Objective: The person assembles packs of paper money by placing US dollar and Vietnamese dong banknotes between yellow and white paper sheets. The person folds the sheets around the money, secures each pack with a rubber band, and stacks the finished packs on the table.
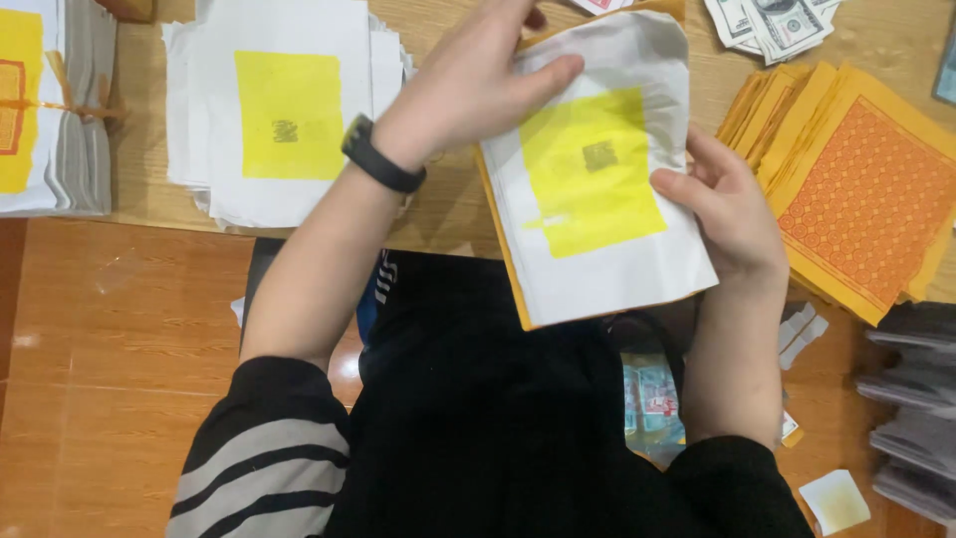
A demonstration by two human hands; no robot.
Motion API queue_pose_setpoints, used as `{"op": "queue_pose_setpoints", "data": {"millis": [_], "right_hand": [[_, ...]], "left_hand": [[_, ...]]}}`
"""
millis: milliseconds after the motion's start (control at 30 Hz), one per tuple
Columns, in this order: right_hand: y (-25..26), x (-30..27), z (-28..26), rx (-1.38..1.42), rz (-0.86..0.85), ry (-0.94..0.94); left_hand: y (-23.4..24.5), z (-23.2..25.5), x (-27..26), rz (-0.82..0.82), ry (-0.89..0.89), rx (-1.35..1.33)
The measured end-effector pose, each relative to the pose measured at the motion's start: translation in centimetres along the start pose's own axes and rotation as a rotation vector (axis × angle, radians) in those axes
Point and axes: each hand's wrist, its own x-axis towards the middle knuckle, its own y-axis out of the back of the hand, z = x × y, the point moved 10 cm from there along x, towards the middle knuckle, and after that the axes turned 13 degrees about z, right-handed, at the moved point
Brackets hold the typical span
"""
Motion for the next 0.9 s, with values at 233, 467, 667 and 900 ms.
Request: {"op": "queue_pose_setpoints", "data": {"millis": [233, 467, 667, 900], "right_hand": [[5.5, 4.1, 3.5, 0.003, 0.146, -0.036], [1.3, 0.7, 1.5, 0.736, -0.067, -0.009], [4.2, 1.3, 3.2, 0.261, 0.142, 0.111], [4.9, 0.5, 2.3, 0.215, 0.046, 0.112]], "left_hand": [[-2.8, -0.5, -0.8, -0.430, 0.347, -0.382], [-1.4, -3.0, -3.5, -0.101, 0.562, -0.689], [-0.8, -2.5, -5.1, -0.137, 0.572, -0.853], [-0.6, -1.1, -5.8, -0.380, 0.510, -0.794]]}}
